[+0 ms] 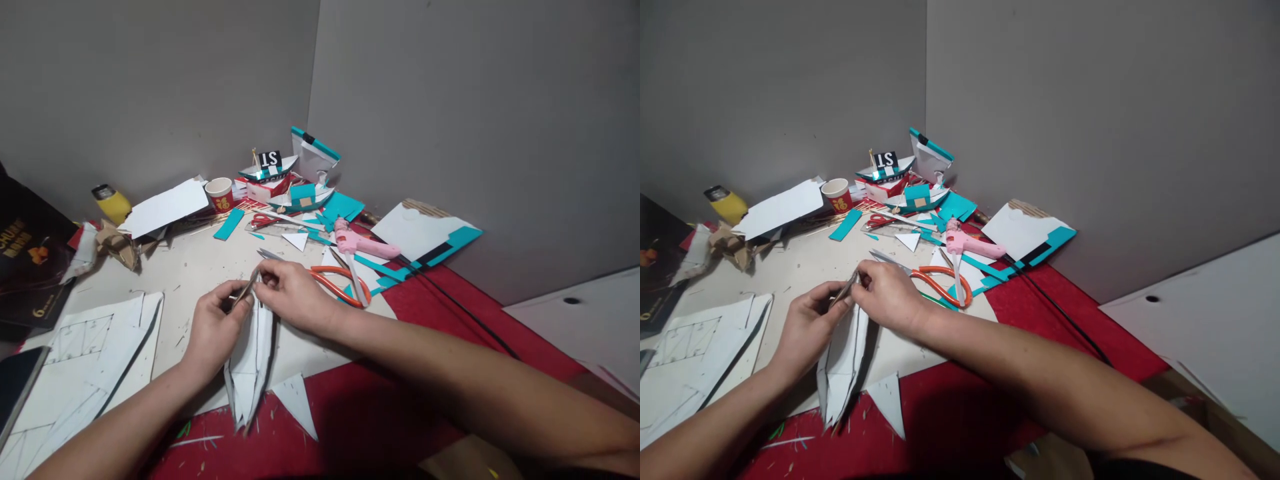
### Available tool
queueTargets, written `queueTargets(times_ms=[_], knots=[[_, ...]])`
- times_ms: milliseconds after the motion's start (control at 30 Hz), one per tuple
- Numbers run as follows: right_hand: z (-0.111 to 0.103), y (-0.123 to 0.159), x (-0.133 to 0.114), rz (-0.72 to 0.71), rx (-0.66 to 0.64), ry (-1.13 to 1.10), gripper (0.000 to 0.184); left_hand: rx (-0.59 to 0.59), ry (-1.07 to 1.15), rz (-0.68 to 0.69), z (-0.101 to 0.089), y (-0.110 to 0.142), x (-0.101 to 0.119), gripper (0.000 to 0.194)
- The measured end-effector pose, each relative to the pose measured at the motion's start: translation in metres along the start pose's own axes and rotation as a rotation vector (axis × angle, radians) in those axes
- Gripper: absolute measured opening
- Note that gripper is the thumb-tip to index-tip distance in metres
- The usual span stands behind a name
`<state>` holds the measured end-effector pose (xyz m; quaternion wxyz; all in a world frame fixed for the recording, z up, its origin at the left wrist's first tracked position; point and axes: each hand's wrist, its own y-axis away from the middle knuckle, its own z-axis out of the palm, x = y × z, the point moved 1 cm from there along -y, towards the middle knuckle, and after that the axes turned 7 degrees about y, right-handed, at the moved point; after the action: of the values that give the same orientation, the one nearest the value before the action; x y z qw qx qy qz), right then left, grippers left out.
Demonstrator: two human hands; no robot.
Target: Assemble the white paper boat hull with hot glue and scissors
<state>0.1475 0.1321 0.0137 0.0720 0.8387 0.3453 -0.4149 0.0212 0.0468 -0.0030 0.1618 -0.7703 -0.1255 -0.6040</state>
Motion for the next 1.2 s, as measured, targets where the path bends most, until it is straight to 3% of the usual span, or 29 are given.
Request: queueTargets(times_ms=[467, 667, 767, 867, 1067, 1200], knots=[[0.007, -0.001, 0.008, -0.011, 0.016, -0.036, 0.013, -0.042, -0.019, -0.071, 0.001, -0.004, 0.0, 0.012], [0.006, -0.004, 0.011, -0.017, 0.073, -0.133, 0.008, -0.07, 0.049, -0.097, -0.001, -0.005, 0.005, 0.028], [0.003, -0.006, 0.011, -0.028, 0.12, -0.211, 0.009, -0.039, 0.147, -0.165, -0.005, -0.006, 0.001, 0.033], [0.0, -0.007, 0.01, -0.027, 0.161, -0.255, 0.012, 0.012, 0.292, -0.334, -0.007, -0.005, -0.003, 0.037], [-0.001, -0.008, 0.01, 0.085, 0.115, -0.338, 0.007, -0.35, 0.736, -0.695, 0.002, -0.001, 0.005, 0.05], [-0.002, -0.009, 0.011, 0.088, 0.113, -0.393, 0.005, -0.414, 0.815, -0.753, 0.002, -0.002, 0.006, 0.056]])
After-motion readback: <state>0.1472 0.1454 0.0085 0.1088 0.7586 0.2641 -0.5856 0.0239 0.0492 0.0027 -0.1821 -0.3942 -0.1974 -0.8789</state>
